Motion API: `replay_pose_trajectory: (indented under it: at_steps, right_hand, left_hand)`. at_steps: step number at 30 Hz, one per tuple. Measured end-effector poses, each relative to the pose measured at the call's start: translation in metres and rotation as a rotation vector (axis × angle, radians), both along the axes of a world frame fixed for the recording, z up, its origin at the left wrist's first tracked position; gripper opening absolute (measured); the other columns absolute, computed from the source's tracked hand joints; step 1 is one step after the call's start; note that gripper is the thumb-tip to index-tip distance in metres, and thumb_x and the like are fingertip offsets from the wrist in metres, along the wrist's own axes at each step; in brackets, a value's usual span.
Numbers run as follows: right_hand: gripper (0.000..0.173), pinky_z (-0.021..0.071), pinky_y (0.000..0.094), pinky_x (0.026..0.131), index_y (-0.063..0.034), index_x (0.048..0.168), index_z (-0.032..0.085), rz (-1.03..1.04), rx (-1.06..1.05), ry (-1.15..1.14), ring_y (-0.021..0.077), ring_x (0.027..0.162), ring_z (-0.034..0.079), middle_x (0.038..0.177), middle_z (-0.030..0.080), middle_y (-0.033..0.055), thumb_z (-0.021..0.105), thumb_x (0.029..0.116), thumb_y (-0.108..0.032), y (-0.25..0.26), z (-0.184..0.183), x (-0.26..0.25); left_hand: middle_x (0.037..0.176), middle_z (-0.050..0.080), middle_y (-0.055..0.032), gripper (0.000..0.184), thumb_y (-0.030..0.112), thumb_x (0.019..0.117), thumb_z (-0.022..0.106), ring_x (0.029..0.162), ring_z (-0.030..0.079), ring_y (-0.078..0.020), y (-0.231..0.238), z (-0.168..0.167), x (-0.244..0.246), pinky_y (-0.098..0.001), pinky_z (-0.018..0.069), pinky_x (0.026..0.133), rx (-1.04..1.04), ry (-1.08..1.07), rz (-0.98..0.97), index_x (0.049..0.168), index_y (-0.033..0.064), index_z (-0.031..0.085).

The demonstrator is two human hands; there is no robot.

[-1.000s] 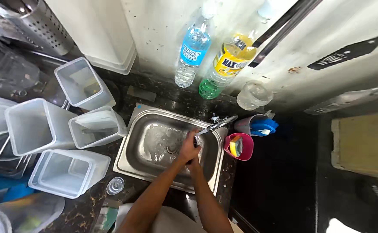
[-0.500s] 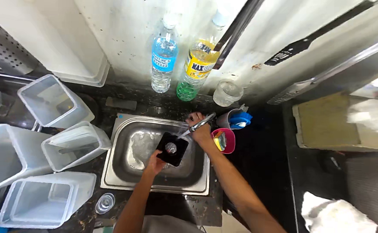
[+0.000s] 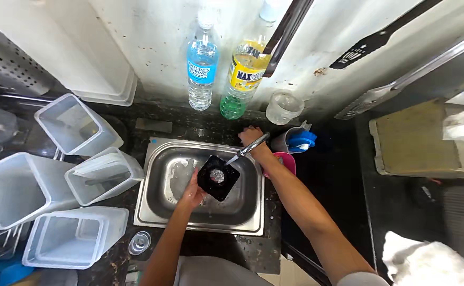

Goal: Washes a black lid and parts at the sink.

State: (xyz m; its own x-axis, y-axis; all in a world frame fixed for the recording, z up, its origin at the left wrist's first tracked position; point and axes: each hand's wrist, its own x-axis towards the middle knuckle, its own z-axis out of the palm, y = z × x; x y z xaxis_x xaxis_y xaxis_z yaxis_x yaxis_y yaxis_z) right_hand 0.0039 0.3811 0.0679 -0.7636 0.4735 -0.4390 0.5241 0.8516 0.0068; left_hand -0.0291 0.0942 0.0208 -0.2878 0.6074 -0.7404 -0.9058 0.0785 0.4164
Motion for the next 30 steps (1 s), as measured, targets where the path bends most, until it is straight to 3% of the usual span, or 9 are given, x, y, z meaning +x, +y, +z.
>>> replay_pose_trajectory:
  at_steps: [4, 11, 15, 17, 20, 23, 26, 28, 30]
  right_hand:
    - [0.017, 0.0549, 0.0635, 0.089, 0.0035, 0.103, 0.073, -0.058, 0.013, 0.001, 0.0485, 0.125, 0.057, 0.123, 0.065, 0.0287, 0.07, 0.0869, 0.003, -0.009, -0.004, 0.004]
    - [0.009, 0.0565, 0.0616, 0.079, 0.0046, 0.095, 0.07, -0.109, 0.09, 0.22, 0.0458, 0.099, 0.068, 0.102, 0.069, 0.0274, 0.071, 0.0858, 0.005, -0.033, -0.024, 0.019]
    - [0.025, 0.0506, 0.0646, 0.097, 0.0013, 0.116, 0.068, -0.321, -0.004, 0.627, 0.0488, 0.12, 0.058, 0.128, 0.059, 0.0289, 0.07, 0.0918, -0.005, -0.06, -0.023, 0.056]
    - [0.026, 0.0515, 0.0563, 0.102, 0.0036, 0.118, 0.069, -0.532, -0.285, 0.769, 0.039, 0.12, 0.062, 0.125, 0.065, 0.0239, 0.063, 0.0972, -0.01, -0.085, -0.032, 0.063]
    - [0.034, 0.0568, 0.0349, 0.09, 0.0054, 0.125, 0.062, -1.095, -1.246, 0.891, 0.0186, 0.101, 0.068, 0.112, 0.07, 0.0148, 0.04, 0.1102, -0.016, -0.15, -0.045, 0.081]
    - [0.034, 0.0584, 0.0335, 0.077, 0.002, 0.118, 0.056, -1.436, -1.679, 0.91, 0.0157, 0.083, 0.067, 0.093, 0.067, 0.0096, 0.032, 0.1123, -0.02, -0.19, -0.039, 0.089]
    - [0.03, 0.0578, 0.0343, 0.082, 0.0056, 0.122, 0.058, -1.308, -1.621, 0.864, 0.0175, 0.088, 0.067, 0.101, 0.068, 0.0131, 0.037, 0.1107, -0.013, -0.195, -0.045, 0.104]
    - [0.031, 0.0564, 0.0366, 0.095, 0.0106, 0.129, 0.059, -0.928, -1.289, 0.699, 0.0221, 0.103, 0.068, 0.116, 0.068, 0.0207, 0.045, 0.1074, -0.007, -0.18, -0.045, 0.122]
    - [0.035, 0.0501, 0.055, 0.102, 0.0039, 0.124, 0.067, -0.572, -0.815, 0.404, 0.0356, 0.116, 0.065, 0.121, 0.068, 0.024, 0.057, 0.1025, -0.022, -0.157, -0.025, 0.141]
  left_hand:
    - [0.108, 0.071, -0.0181, 0.067, 0.059, 0.1077, 0.024, 0.096, 0.071, -0.0293, -0.004, -0.002, -0.01, -0.0438, 0.06, 0.083, -0.016, -0.003, 0.004, 0.135, 0.0055, 0.052]
    - [0.105, 0.071, -0.0171, 0.068, 0.06, 0.1074, 0.022, 0.092, 0.071, -0.0281, -0.005, 0.025, -0.017, -0.0426, 0.0602, 0.079, -0.034, 0.008, -0.014, 0.131, 0.0054, 0.054]
    - [0.104, 0.072, -0.0171, 0.067, 0.06, 0.1077, 0.023, 0.089, 0.072, -0.0275, -0.014, 0.059, -0.024, -0.0411, 0.061, 0.075, -0.072, 0.091, -0.075, 0.13, 0.0058, 0.056]
    - [0.104, 0.073, -0.0159, 0.068, 0.059, 0.108, 0.021, 0.088, 0.073, -0.0262, -0.016, 0.081, -0.032, -0.0401, 0.0613, 0.075, -0.098, 0.171, -0.136, 0.13, 0.005, 0.056]
    - [0.1, 0.074, -0.014, 0.065, 0.058, 0.1078, 0.028, 0.083, 0.073, -0.0232, -0.024, 0.104, -0.033, -0.0369, 0.0613, 0.069, -0.196, 0.313, -0.199, 0.126, 0.0042, 0.06]
    - [0.102, 0.073, -0.0123, 0.053, 0.049, 0.1095, 0.037, 0.086, 0.072, -0.0224, -0.021, 0.127, -0.026, -0.0401, 0.0621, 0.073, -0.24, 0.521, -0.292, 0.127, 0.0041, 0.061]
    - [0.108, 0.072, -0.0108, 0.04, 0.034, 0.1094, 0.046, 0.094, 0.071, -0.0186, -0.018, 0.139, -0.005, -0.0386, 0.0617, 0.082, -0.174, 0.774, -0.405, 0.127, 0.0016, 0.061]
    - [0.113, 0.069, -0.0092, 0.039, 0.029, 0.1051, 0.052, 0.099, 0.068, -0.0133, -0.02, 0.14, 0.01, -0.035, 0.058, 0.089, -0.125, 1.003, -0.516, 0.132, 0.0021, 0.058]
    - [0.111, 0.07, -0.0115, 0.048, 0.032, 0.1021, 0.057, 0.096, 0.069, -0.0152, -0.022, 0.126, 0.023, -0.0371, 0.0582, 0.087, -0.14, 1.218, -0.618, 0.14, 0.003, 0.052]
